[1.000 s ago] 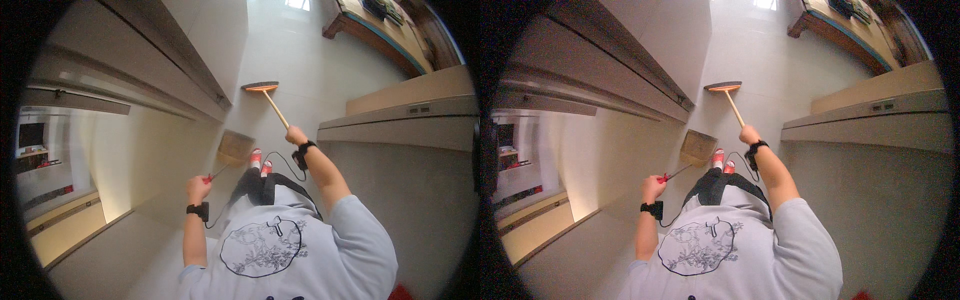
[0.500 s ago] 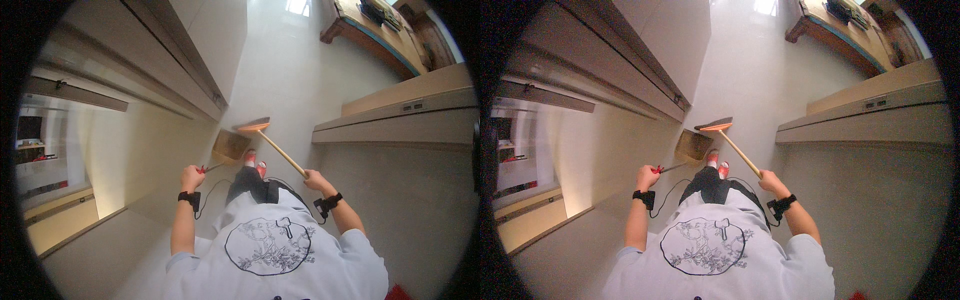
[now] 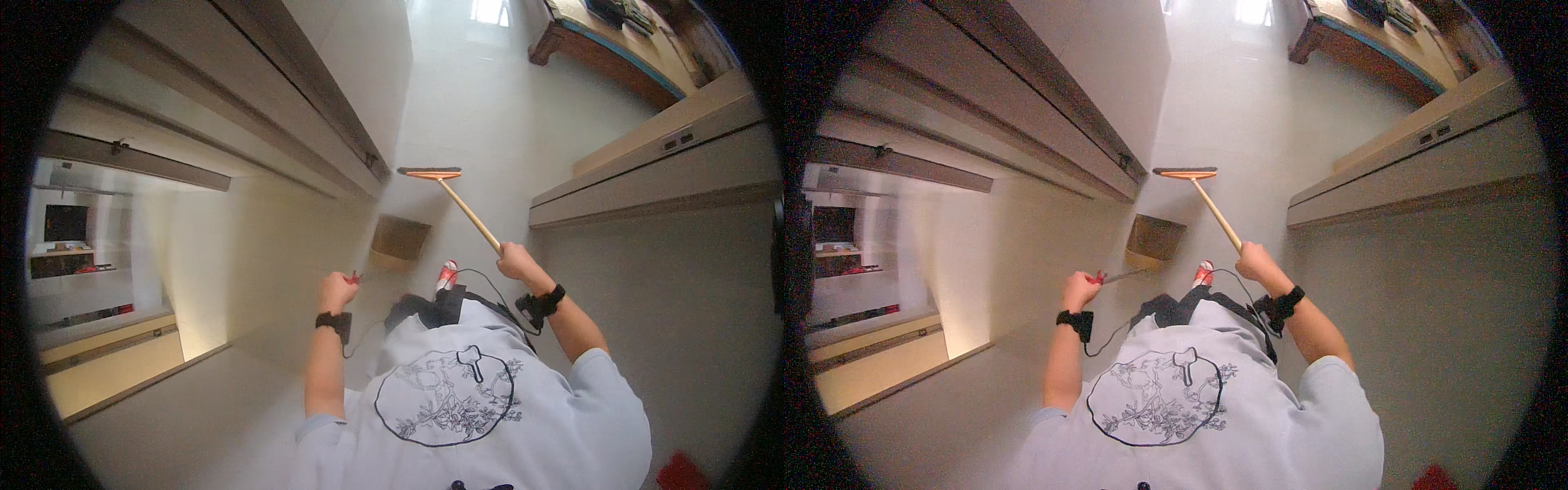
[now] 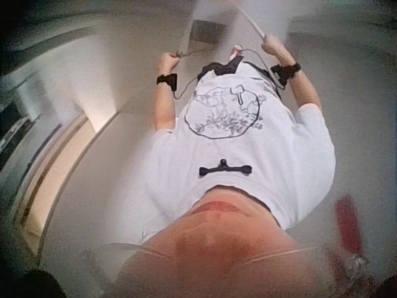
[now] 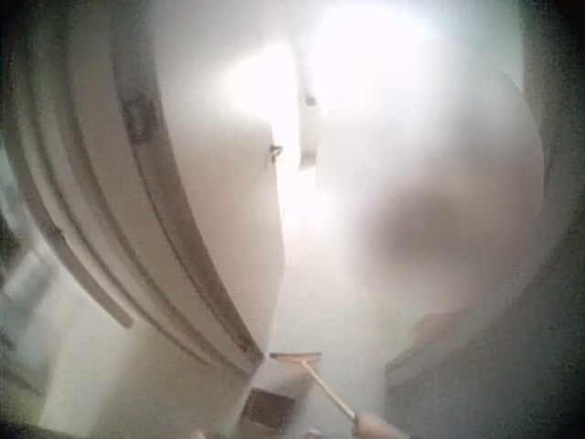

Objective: The person sweeps the floor using a broom and dustpan, collecting debris along the hallway and inside a bedroom area next to a bed and wardrobe.

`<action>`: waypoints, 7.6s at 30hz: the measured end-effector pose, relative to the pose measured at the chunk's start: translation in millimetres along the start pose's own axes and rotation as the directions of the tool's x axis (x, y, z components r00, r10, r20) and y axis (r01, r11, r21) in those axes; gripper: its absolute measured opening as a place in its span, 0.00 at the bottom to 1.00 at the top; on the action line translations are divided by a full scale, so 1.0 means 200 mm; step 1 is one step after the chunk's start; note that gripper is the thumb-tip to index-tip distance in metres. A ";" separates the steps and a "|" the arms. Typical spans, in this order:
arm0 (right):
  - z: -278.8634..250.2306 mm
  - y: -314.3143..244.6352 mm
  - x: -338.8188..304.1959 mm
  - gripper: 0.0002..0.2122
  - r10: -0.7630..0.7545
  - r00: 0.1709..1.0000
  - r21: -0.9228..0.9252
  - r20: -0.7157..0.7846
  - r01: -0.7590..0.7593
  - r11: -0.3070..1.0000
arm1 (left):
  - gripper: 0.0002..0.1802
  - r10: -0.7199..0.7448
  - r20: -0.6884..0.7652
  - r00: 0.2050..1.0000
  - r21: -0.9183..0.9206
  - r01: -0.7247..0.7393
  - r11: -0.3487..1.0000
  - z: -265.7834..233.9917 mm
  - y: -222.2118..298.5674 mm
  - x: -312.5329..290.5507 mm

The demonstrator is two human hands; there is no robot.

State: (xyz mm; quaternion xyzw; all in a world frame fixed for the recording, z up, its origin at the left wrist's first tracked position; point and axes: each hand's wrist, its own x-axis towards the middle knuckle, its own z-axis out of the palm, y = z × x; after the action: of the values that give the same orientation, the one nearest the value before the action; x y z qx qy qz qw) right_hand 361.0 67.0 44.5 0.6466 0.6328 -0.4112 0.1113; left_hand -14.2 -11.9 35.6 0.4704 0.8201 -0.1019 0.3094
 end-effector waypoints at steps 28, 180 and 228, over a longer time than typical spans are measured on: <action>0.21 -0.15 0.19 0.10 -0.110 0.982 -0.177 0.151 0.137 0.975 | 0.14 -0.042 0.030 0.999 -0.094 0.044 0.995 -0.08 0.15 -0.10; -0.09 -0.30 0.11 0.05 0.582 0.781 0.926 0.226 -0.357 0.121 | 0.11 0.630 0.348 0.694 0.391 -0.718 0.576 -0.77 1.09 1.06; 0.27 -0.46 -0.24 0.05 0.348 0.829 0.894 0.438 -0.363 -0.261 | 0.10 0.739 0.399 0.543 0.409 -0.827 0.386 -0.82 1.10 1.02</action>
State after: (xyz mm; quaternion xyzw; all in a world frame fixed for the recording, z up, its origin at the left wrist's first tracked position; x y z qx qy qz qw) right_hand 263.6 12.7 76.3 0.6583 -0.1085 -0.6878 -0.2860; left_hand 25.7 326.3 69.1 0.8591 0.4049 -0.2118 0.2304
